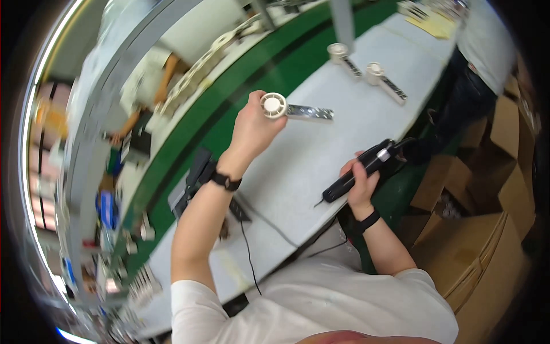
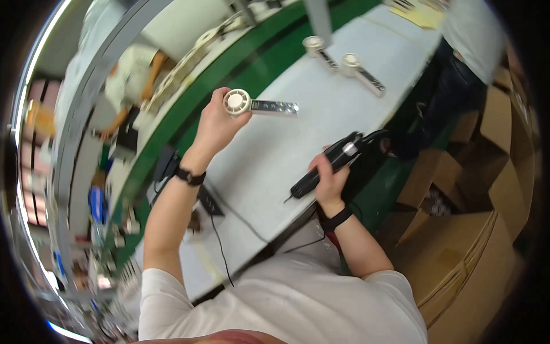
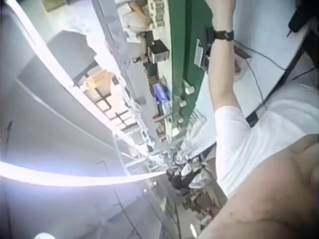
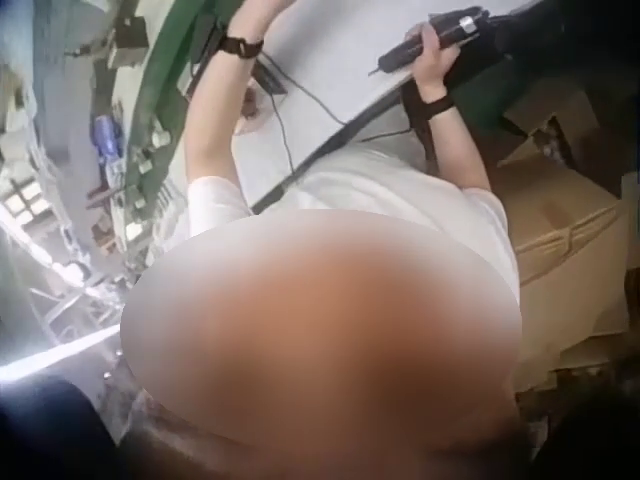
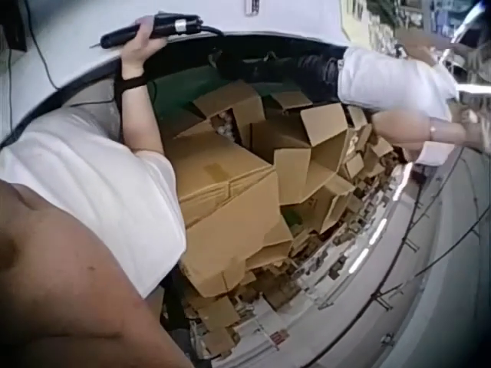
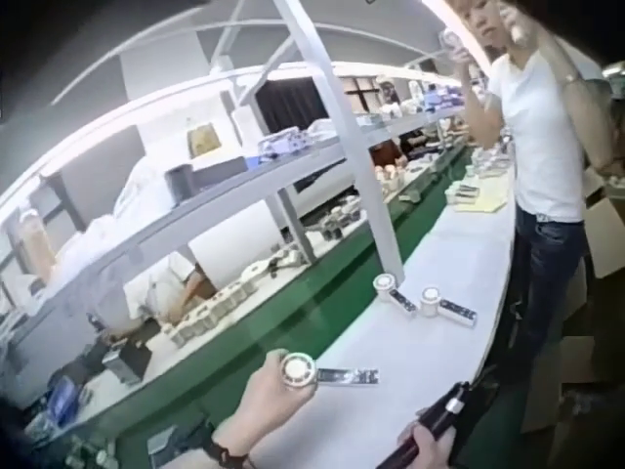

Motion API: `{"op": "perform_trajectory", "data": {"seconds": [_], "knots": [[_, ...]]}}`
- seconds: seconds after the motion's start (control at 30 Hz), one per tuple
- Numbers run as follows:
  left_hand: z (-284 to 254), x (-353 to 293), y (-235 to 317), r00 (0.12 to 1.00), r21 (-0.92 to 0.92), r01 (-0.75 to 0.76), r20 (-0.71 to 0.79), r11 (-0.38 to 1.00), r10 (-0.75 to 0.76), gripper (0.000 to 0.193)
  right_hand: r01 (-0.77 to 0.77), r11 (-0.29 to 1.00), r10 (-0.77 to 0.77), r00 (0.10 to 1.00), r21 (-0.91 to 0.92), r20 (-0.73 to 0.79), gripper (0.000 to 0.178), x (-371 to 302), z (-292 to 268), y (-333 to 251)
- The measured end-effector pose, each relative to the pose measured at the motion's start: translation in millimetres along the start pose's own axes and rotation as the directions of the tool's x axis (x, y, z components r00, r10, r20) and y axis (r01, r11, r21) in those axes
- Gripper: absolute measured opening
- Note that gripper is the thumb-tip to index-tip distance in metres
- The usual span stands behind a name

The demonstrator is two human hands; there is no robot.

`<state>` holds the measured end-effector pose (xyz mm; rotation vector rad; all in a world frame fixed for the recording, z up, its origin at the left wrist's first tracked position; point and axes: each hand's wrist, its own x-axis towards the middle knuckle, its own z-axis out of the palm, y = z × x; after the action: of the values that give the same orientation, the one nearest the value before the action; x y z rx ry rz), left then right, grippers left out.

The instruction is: The person fits a circuit board into a plastic housing and uses a power screwdriver to fasten it with screws. They repeatedly pick up screws from a dispenser, drive them into the assembly, and place the finished unit on the table.

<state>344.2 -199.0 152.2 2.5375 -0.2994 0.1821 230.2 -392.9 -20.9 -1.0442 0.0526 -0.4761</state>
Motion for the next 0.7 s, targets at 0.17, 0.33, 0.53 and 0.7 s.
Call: {"op": "perform_trajectory", "data": {"seconds": [0.17, 0.33, 0.53, 0.7], "knots": [[-113.4, -221.8, -22.8, 0.998, -0.193, 0.069, 0.006, 0.979, -0.069, 0.068, -0.044, 0.989, 0.051, 0.998, 0.142, -0.048, 0.029, 12.0, 6.3, 5.5], [-174.2, -421.7, -73.5, 0.842, -0.287, 0.512, -0.020, 0.810, -0.539, 0.065, -0.155, 0.971, 0.141, 0.986, 0.181, 0.088, 0.029, 9.6, 26.6, -22.7], [-184.7, -533.2, -114.0, 0.639, -0.346, 0.667, -0.191, 0.660, -0.745, 0.059, -0.084, 0.993, 0.061, 0.965, 0.082, 0.256, 0.032, -63.9, 173.1, -76.3], [-113.6, -475.4, -125.9, 0.722, -0.338, 0.559, -0.251, 0.757, -0.645, 0.062, 0.093, 0.994, -0.109, 0.692, 0.062, 0.713, 0.032, -101.8, 237.5, -61.5]]}}
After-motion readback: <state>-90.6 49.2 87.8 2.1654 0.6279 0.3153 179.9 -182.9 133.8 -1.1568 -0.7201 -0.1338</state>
